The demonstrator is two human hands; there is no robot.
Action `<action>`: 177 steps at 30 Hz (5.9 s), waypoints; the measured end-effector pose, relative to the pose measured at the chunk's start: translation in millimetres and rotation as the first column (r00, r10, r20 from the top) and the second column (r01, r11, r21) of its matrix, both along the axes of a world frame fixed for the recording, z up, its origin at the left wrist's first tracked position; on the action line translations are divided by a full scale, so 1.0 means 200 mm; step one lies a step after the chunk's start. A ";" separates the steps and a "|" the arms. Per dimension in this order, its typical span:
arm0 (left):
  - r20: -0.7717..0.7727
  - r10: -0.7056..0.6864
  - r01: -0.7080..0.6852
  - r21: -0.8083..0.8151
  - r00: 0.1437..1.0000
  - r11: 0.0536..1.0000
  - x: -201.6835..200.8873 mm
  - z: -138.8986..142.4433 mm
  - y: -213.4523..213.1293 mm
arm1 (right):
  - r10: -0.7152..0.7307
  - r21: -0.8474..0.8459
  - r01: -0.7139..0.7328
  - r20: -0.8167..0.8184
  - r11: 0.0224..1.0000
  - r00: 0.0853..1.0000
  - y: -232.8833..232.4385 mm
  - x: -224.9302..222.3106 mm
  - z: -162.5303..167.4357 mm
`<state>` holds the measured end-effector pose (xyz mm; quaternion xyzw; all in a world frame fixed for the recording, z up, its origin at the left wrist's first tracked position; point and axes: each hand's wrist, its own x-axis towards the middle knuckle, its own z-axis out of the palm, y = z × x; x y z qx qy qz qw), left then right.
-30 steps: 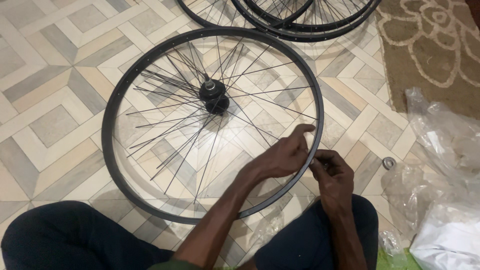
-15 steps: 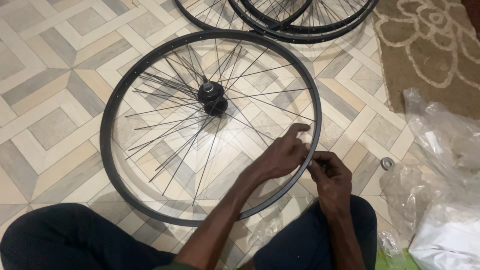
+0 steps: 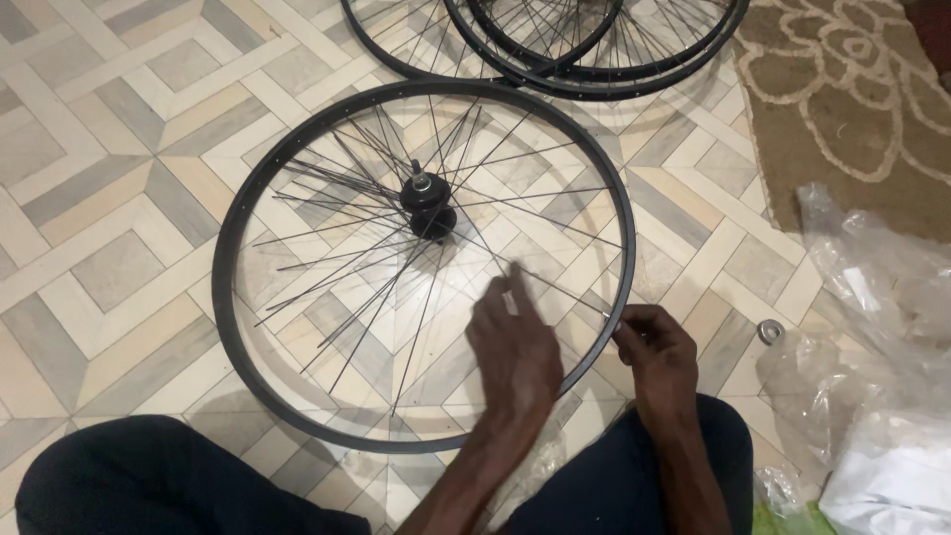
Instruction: The person sits on the floor and laces a bicycle wheel by inserting spokes from the hub into the rim and securing them with nipples. The person works methodically around the wheel, adjusting spoke positions and tightening connections.
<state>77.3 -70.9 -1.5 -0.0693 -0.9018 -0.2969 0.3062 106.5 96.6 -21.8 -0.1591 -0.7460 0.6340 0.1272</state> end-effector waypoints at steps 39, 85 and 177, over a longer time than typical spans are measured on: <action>0.313 -0.853 -0.355 0.920 0.418 0.163 -0.23 -0.02 0.08 | -0.123 -0.340 0.140 0.072 0.930 0.990 0.02 0.04 0.01; 0.235 -0.892 -0.408 0.911 0.385 0.064 -0.26 -0.09 0.08 | 0.018 -0.063 -0.002 0.244 0.998 0.970 -0.02 -0.01 0.10; 0.308 -0.942 0.713 0.631 0.133 0.307 -0.45 -0.10 0.06 | -0.061 0.130 0.052 0.066 0.990 0.996 -0.02 0.00 0.00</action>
